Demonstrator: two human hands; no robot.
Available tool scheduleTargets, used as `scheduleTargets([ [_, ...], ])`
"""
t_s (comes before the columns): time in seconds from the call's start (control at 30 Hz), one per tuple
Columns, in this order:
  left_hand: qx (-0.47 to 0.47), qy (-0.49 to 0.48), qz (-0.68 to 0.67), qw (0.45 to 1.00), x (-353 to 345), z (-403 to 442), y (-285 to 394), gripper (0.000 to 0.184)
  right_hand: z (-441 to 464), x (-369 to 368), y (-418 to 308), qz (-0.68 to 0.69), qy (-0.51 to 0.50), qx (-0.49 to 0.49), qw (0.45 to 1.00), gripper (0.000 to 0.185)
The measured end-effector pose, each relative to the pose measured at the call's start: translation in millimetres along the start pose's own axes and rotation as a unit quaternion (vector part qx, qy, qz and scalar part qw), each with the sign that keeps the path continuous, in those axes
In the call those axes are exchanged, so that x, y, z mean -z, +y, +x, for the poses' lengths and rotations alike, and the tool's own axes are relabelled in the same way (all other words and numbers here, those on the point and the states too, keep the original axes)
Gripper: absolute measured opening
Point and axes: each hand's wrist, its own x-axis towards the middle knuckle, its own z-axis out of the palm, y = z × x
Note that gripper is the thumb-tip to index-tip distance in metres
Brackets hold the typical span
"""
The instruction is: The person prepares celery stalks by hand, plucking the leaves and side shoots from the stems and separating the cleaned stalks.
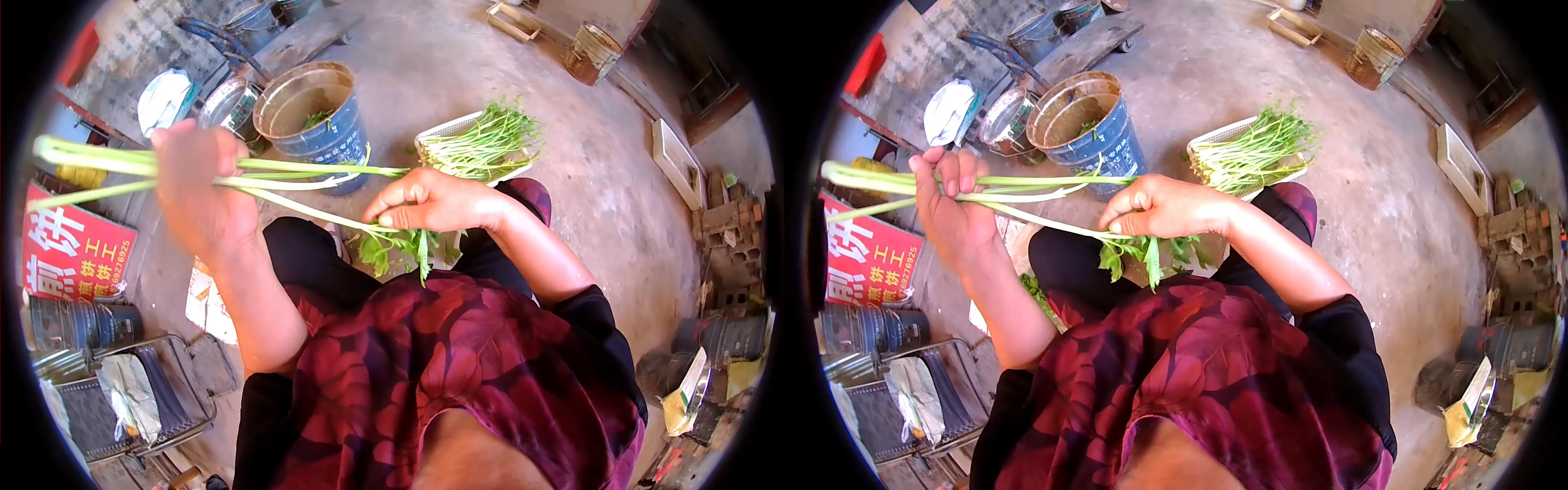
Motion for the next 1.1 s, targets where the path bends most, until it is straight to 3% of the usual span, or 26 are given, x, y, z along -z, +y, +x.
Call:
scheduleTargets([
  [0.17, 0.086, -0.048, -0.081, 0.992, 16.7, 9.6, -4.8, 0.025, 7.6, -16.2, 25.6, 0.112, -0.058, 0.017, 0.992, 0.028],
  [0.27, 0.110, -0.051, -0.103, 0.987, 21.4, 13.3, -10.0, 0.027, 6.0, -32.3, 26.2, 0.278, -0.097, -0.073, 0.953, 0.034],
  [0.33, 0.120, -0.056, -0.114, 0.985, 20.7, 13.5, -13.3, 0.028, 4.8, -43.8, 24.0, 0.346, -0.131, -0.064, 0.927, 0.044],
  [0.4, 0.129, -0.062, -0.124, 0.982, 20.6, 13.9, -17.2, 0.029, 7.8, -53.7, 37.5, 0.386, -0.197, -0.025, 0.901, 0.040],
  [0.47, 0.150, -0.061, -0.137, 0.977, 23.5, 14.8, -19.2, 0.030, 12.7, -53.3, 42.2, 0.371, -0.226, -0.009, 0.900, 0.034],
  [0.67, 0.150, -0.068, -0.129, 0.978, 23.5, 12.9, -16.1, 0.030, 22.1, -50.0, 61.3, 0.339, -0.107, -0.014, 0.934, 0.020],
  [0.73, 0.137, -0.079, -0.114, 0.981, 21.3, 10.0, -14.3, 0.029, 21.9, -43.8, 48.4, 0.254, -0.041, -0.107, 0.960, 0.016],
  [0.77, 0.135, -0.078, -0.106, 0.982, 21.7, 9.4, -12.4, 0.029, 23.0, -43.3, 45.3, 0.242, -0.006, -0.100, 0.965, 0.012],
  [0.87, 0.125, -0.085, -0.084, 0.985, 23.7, 8.5, -6.8, 0.027, 20.5, -36.9, 46.5, 0.219, 0.055, -0.086, 0.970, 0.015],
  [0.97, 0.121, -0.111, -0.081, 0.983, 33.4, 8.2, -3.4, 0.027, 14.8, -27.3, 43.7, 0.196, 0.020, -0.090, 0.976, 0.016],
  [1.1, 0.136, -0.117, -0.083, 0.980, 39.5, 5.7, -4.1, 0.027, 14.9, -38.2, 41.0, 0.088, 0.062, -0.087, 0.990, 0.017],
])
